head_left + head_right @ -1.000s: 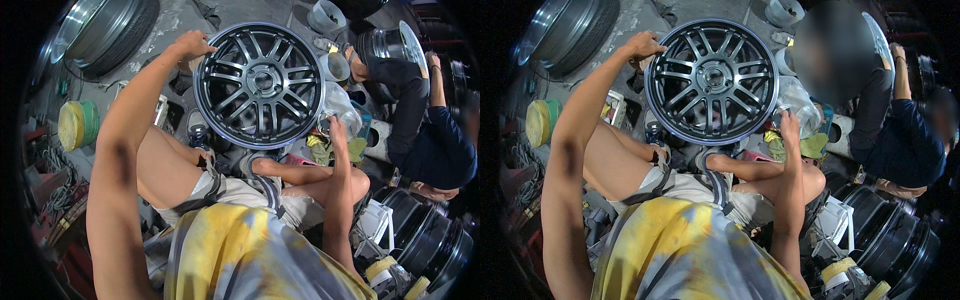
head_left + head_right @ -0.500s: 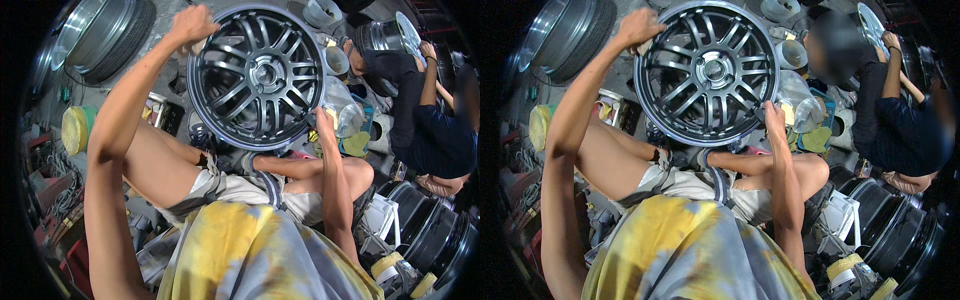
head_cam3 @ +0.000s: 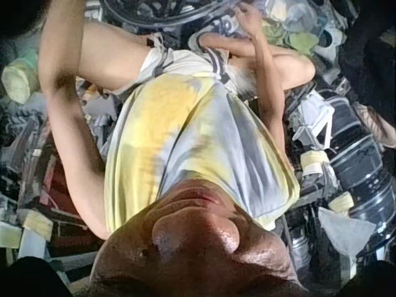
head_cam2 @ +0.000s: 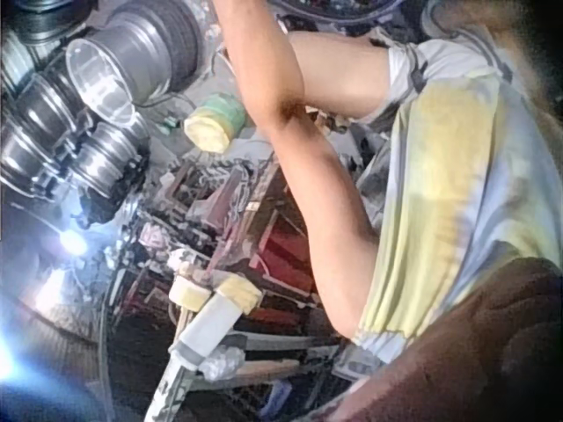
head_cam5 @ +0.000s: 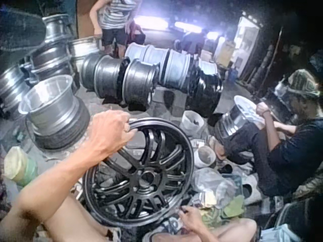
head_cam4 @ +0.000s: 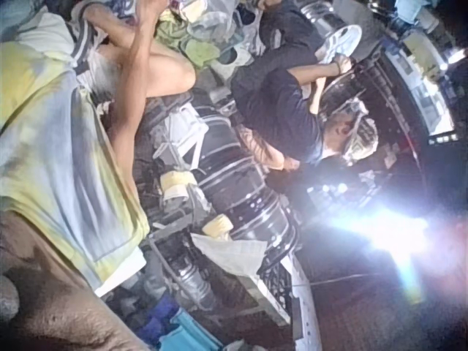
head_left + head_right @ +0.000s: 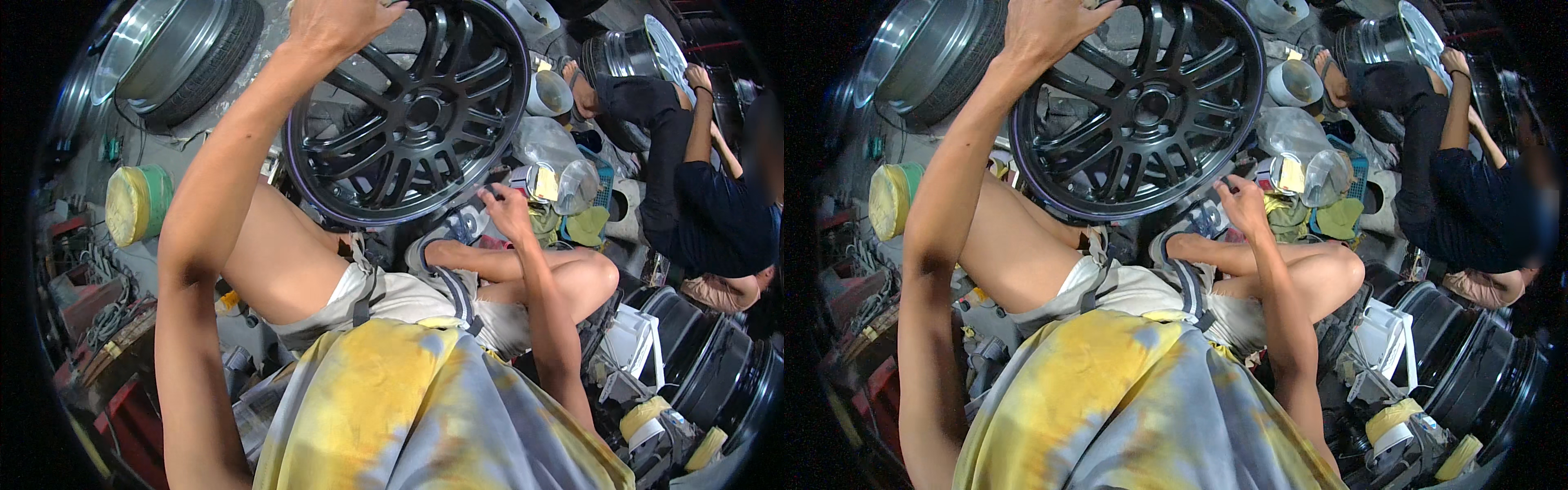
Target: The person sits on the floor and wipes a car wheel rim with a cloth. They clean the outer edge and the spokes of the rim, rotating it to reach different areas.
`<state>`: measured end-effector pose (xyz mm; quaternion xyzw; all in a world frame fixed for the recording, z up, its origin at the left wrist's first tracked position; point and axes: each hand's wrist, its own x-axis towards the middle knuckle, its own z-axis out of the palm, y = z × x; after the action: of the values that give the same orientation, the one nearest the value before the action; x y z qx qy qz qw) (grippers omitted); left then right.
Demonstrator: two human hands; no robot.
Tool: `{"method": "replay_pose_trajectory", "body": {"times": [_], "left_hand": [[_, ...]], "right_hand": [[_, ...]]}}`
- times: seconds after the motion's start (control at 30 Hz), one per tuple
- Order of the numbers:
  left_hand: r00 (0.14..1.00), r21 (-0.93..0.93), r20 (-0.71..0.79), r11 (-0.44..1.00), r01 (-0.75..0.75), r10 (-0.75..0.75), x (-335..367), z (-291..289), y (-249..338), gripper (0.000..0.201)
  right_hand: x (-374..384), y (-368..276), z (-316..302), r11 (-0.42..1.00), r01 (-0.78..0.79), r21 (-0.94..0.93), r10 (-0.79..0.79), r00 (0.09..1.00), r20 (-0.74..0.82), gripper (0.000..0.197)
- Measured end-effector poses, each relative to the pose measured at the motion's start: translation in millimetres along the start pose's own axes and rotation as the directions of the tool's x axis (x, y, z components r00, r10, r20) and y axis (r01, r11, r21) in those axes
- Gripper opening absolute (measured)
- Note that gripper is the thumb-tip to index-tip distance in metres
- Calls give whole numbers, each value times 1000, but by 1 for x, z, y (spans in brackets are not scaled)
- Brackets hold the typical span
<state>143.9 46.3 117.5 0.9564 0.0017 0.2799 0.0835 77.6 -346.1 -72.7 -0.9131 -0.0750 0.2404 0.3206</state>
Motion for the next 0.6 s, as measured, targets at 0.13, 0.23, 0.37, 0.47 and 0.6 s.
{"method": "replay_pose_trajectory", "body": {"times": [0.13,0.23,0.37,0.47,0.6], "left_hand": [[999,3,-38,999,-40,40,-7,2,21,29],[995,-10,-61,997,-82,81,-10,1,34,24],[993,-54,-80,995,-87,82,-16,-5,45,17],[995,-128,-79,989,-70,60,-23,-9,53,15],[995,-151,-89,986,-68,55,-29,-14,61,14]], "right_hand": [[-25,-34,10,942,81,327,-33,988,-149,26],[-27,-53,25,883,468,43,-426,836,-347,24],[-17,-69,40,803,592,-76,-539,665,-516,25],[-7,-72,46,757,620,-205,-634,624,-456,29],[-2,-70,52,693,659,-291,-720,615,-321,33]]}}
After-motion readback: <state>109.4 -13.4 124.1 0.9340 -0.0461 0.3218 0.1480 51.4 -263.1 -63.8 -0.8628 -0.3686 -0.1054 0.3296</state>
